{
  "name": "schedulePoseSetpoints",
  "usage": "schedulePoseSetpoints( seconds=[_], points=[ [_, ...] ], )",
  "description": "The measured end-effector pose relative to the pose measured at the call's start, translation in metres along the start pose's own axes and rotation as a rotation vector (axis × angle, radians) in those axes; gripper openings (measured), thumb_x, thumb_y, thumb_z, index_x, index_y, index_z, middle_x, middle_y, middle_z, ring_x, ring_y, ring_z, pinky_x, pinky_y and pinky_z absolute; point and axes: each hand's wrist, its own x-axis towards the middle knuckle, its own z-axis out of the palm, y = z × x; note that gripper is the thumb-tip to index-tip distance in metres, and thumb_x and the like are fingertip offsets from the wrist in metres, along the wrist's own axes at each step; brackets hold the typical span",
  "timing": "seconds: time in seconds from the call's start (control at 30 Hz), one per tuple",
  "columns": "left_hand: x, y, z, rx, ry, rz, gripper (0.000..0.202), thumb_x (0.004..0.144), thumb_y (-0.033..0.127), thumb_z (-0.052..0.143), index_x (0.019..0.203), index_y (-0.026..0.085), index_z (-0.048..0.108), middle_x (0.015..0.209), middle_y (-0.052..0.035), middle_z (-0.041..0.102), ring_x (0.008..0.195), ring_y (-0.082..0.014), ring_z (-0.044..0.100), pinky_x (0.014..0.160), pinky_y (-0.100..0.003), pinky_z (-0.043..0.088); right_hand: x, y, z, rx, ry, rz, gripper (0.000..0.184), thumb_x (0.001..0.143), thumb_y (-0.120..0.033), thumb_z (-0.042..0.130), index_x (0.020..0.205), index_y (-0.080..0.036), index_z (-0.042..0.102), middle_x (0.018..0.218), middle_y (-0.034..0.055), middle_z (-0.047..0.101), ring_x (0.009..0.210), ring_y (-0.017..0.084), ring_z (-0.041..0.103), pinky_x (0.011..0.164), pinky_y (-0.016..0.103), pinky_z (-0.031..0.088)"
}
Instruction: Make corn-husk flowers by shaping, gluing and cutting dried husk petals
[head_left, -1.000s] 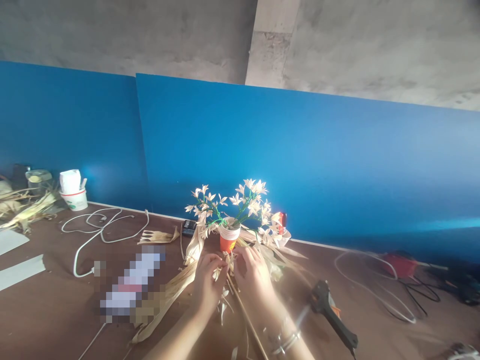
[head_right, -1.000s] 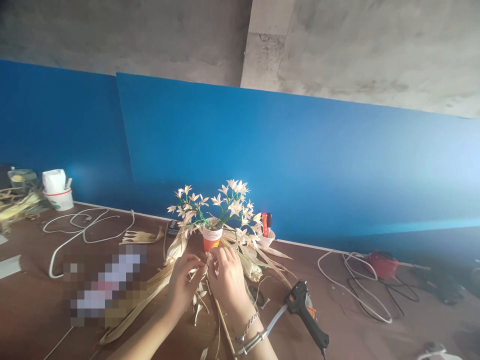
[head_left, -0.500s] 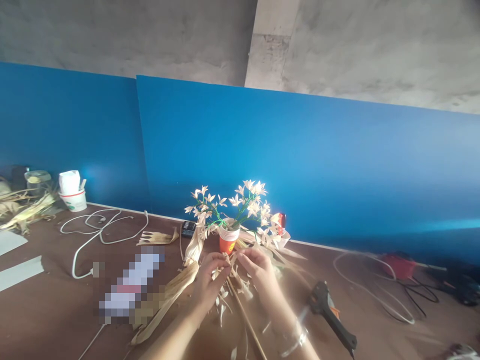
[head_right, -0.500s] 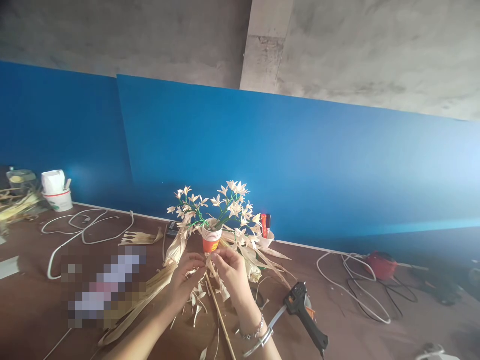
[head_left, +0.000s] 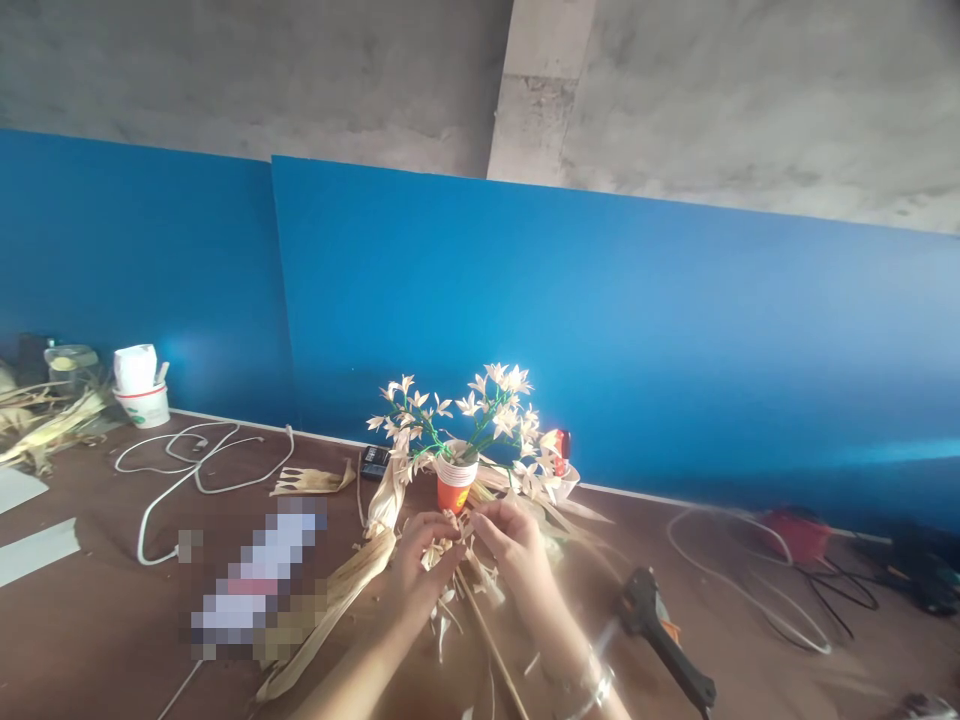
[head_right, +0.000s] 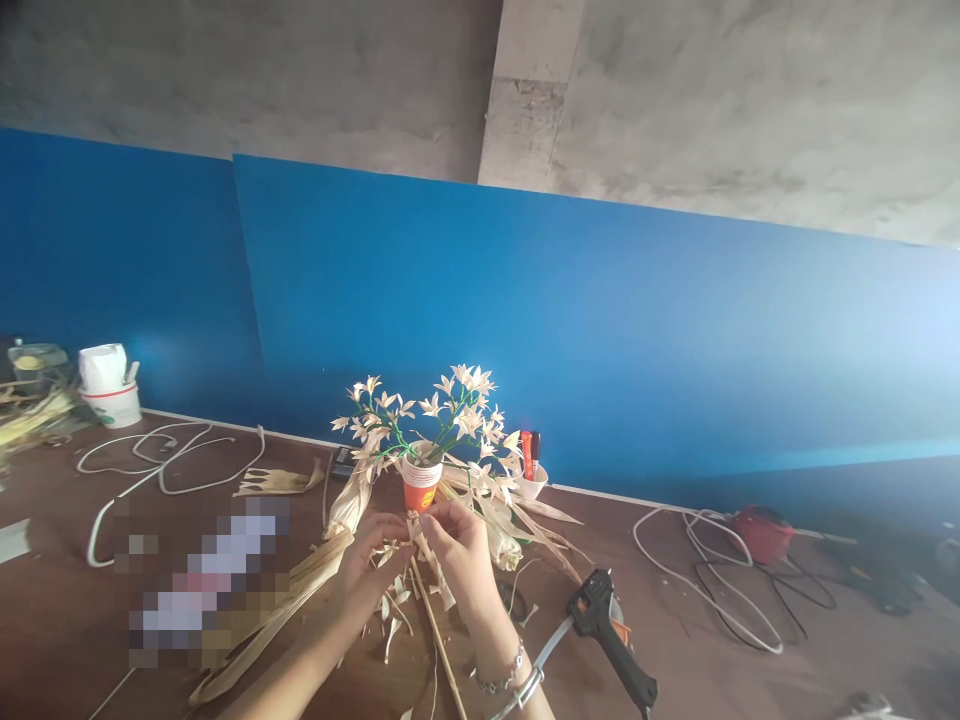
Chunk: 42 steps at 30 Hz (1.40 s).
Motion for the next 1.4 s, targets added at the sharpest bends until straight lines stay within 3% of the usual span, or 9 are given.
schedulePoseSetpoints(
  seconds=[0.27,0.43,0.67,0.83,1.07,1.23,1.4],
  points=[
    [0.0,-0.008,0.002,0.017,0.023,0.049,0.007,0.081,0.03,0.069,0.076,0.024,0.071,0.096,-0.0047,0.065,0.1,-0.024,0.062,0.092,-0.039,0.047,-0.002,-0.002,-0.001,0.018,-0.014,0.009,0.029,0.074,-0.044,0.073,0.074,-0.015,0.066,0.058,-0.0029,0.053,0.051,0.009,0.039,0.048,0.023,0.029],
    [0.001,-0.006,0.002,0.018,0.05,0.035,0.009,0.08,0.028,0.067,0.074,0.024,0.071,0.094,-0.0046,0.064,0.095,-0.0232,0.062,0.087,-0.037,0.048,-0.006,-0.011,-0.001,0.009,-0.009,0.046,0.043,0.076,-0.053,0.071,0.097,-0.015,0.069,0.071,0.001,0.062,0.062,0.014,0.049,0.056,0.025,0.039],
    [0.0,0.0,0.002,0.009,0.079,0.019,0.011,0.082,0.03,0.066,0.074,0.023,0.07,0.095,-0.0051,0.063,0.096,-0.023,0.061,0.087,-0.036,0.048,-0.004,-0.008,0.0,0.005,-0.096,0.126,0.036,0.076,-0.048,0.071,0.069,-0.013,0.069,0.066,0.0015,0.058,0.064,0.013,0.047,0.058,0.024,0.036],
    [-0.001,-0.003,0.002,0.006,0.071,0.023,0.008,0.081,0.027,0.067,0.075,0.024,0.071,0.094,-0.0047,0.063,0.097,-0.0229,0.061,0.088,-0.036,0.047,-0.002,-0.006,0.001,-0.03,-0.092,0.083,0.031,0.078,-0.039,0.064,0.059,-0.015,0.062,0.054,-0.0042,0.043,0.055,0.01,0.033,0.053,0.024,0.027],
    [0.001,0.001,0.002,0.012,0.067,0.015,0.011,0.08,0.028,0.067,0.072,0.024,0.072,0.092,-0.0042,0.064,0.095,-0.0233,0.062,0.088,-0.036,0.047,-0.003,-0.008,0.0,-0.044,-0.15,0.074,0.034,0.073,-0.046,0.069,0.068,-0.012,0.069,0.062,-0.0003,0.053,0.063,0.013,0.042,0.058,0.025,0.033],
    [0.0,0.001,0.002,0.001,0.042,-0.014,0.009,0.08,0.028,0.068,0.073,0.024,0.073,0.095,-0.0045,0.064,0.097,-0.0238,0.062,0.09,-0.037,0.047,-0.004,-0.01,0.0,-0.102,-0.132,0.076,0.04,0.072,-0.052,0.07,0.061,-0.014,0.062,0.054,-0.0048,0.042,0.056,0.01,0.033,0.053,0.025,0.025],
    [0.0,0.0,0.002,0.023,0.059,0.007,0.01,0.081,0.029,0.067,0.073,0.023,0.071,0.094,-0.0043,0.064,0.097,-0.0236,0.062,0.09,-0.038,0.048,-0.001,-0.008,-0.002,-0.081,-0.162,0.047,0.044,0.076,-0.057,0.064,0.061,-0.015,0.06,0.055,-0.0045,0.041,0.056,0.01,0.03,0.053,0.026,0.025]
  ],
)
